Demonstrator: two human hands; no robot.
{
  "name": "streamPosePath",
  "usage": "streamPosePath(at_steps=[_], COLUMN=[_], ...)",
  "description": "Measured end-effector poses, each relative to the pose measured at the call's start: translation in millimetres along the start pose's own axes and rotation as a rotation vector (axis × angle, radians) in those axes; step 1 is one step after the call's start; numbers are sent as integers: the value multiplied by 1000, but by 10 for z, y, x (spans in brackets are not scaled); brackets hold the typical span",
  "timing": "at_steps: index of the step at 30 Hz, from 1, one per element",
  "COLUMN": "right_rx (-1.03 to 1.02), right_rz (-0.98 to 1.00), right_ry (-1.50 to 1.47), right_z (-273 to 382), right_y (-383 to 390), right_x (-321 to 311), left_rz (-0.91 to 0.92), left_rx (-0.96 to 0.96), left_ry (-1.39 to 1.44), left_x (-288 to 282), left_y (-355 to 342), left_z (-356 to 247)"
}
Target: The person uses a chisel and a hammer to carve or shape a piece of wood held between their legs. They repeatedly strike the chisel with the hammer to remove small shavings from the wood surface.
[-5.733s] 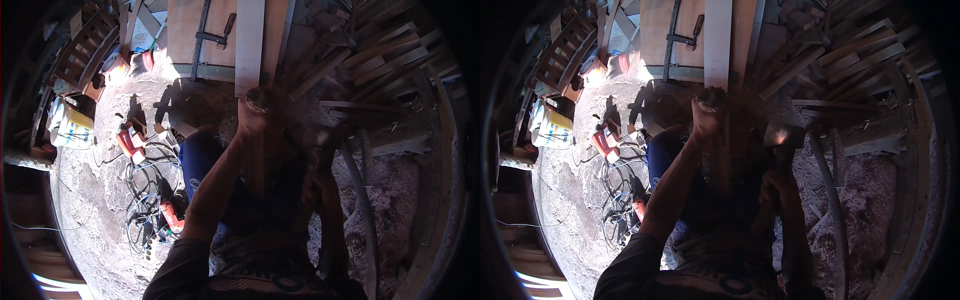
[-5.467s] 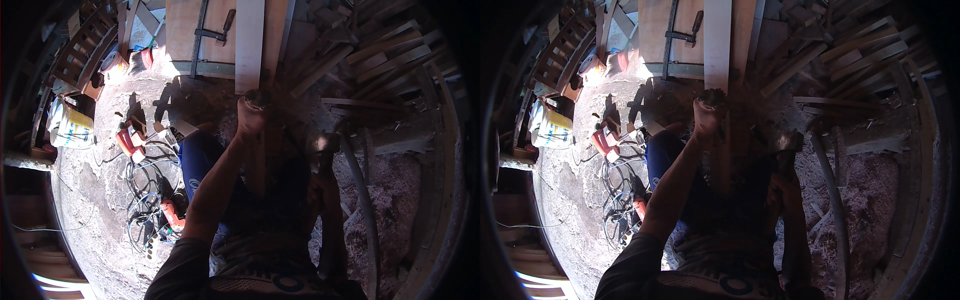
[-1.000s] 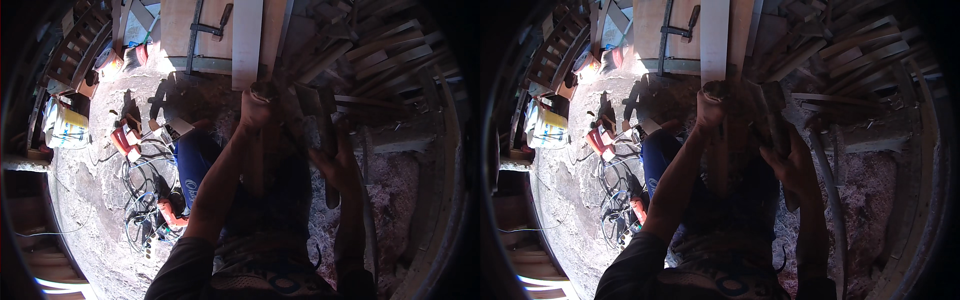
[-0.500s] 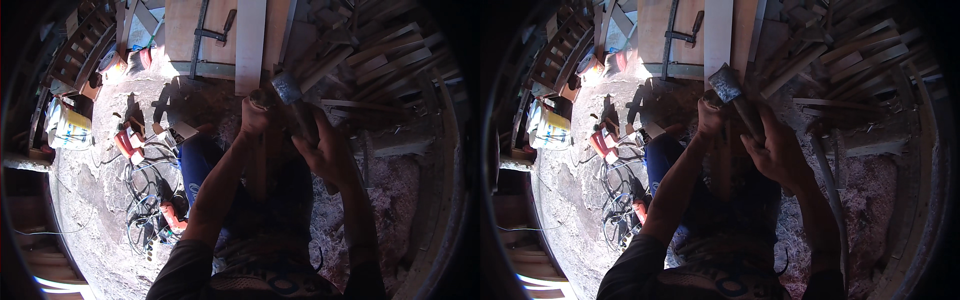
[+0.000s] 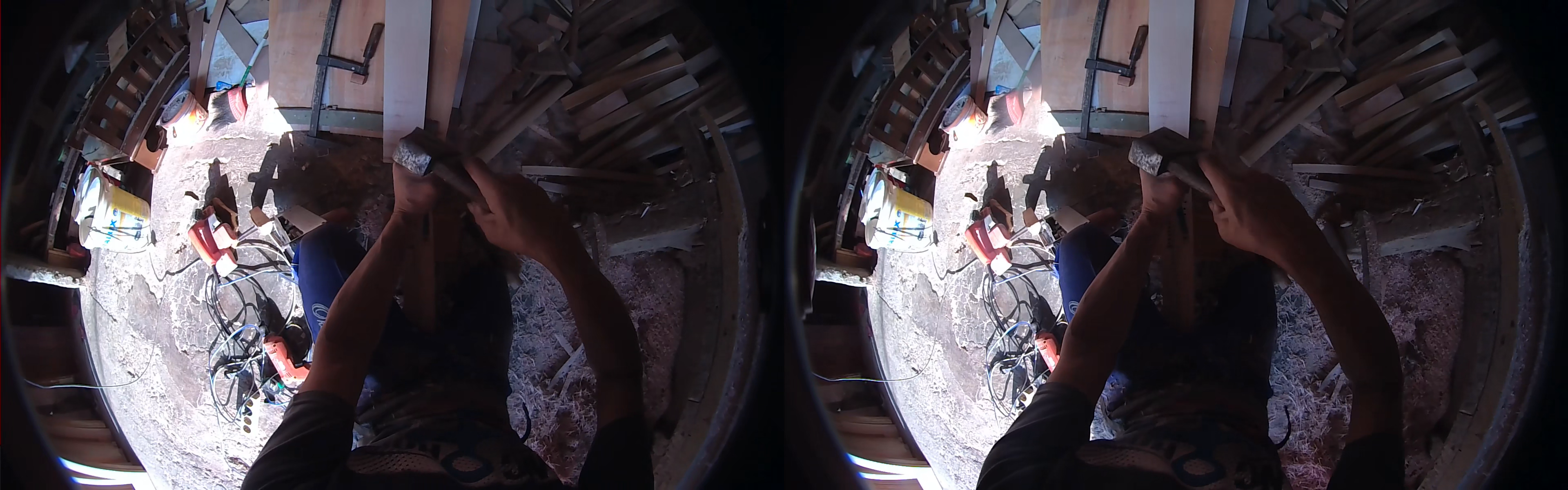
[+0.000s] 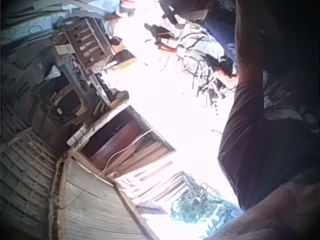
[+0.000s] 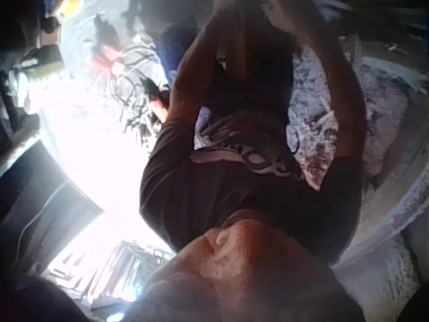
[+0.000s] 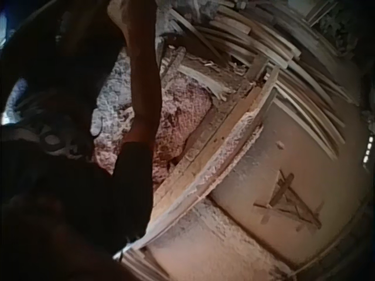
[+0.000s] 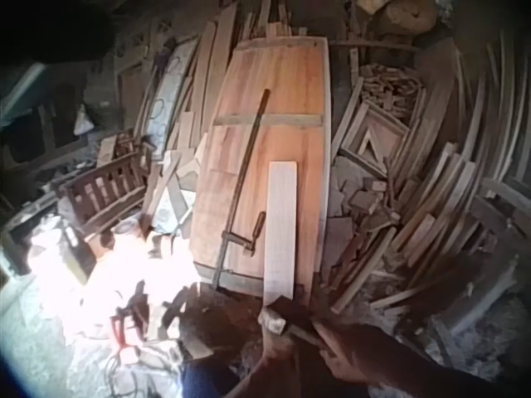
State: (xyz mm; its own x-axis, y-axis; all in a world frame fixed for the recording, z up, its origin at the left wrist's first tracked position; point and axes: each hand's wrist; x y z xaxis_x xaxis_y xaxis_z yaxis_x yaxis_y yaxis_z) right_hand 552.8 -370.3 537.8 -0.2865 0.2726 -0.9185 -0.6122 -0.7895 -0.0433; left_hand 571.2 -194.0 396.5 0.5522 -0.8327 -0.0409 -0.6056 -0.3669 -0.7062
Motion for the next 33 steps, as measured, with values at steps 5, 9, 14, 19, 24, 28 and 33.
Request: streamPosePath(at_steps=[5, 9, 14, 19, 24, 28, 33], right_rx=[-105, -121, -25, 35, -167, -115, 43], right_rz=[-344, -640, 27, -58, -616, -650, 52], right_ry=[-188, -45, 205, -115, -154, 39, -13], right_z=[369, 302, -193, 75, 225, 108, -244], right_y=[-191, -453, -255, -215, -641, -728, -301], right_x=[-579, -670, 143, -200, -739, -367, -24], left_rz=[-37, -4, -101, 63, -27, 29, -81], left_rx=[-527, -586, -192, -535, -722, -546, -357], left_ry=[222, 240, 220, 253, 298, 296, 248], left_x=[-27, 4, 155, 8, 29, 1, 133], left_y=[135, 140, 134, 204, -3, 9, 265], left_z=[311, 282, 260, 281, 325, 328, -32])
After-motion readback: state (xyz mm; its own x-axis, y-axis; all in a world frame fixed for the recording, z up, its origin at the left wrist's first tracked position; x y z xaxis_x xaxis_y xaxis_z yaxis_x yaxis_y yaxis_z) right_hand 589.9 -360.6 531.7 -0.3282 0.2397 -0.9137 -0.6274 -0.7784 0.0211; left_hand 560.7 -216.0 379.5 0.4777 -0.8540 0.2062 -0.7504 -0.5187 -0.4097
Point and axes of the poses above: each hand's wrist, its own y-axis away from the middle knuckle, its own x-axis out of the palm, z = x × y, and after that the axes turned 3 degrees about -y, right-handed
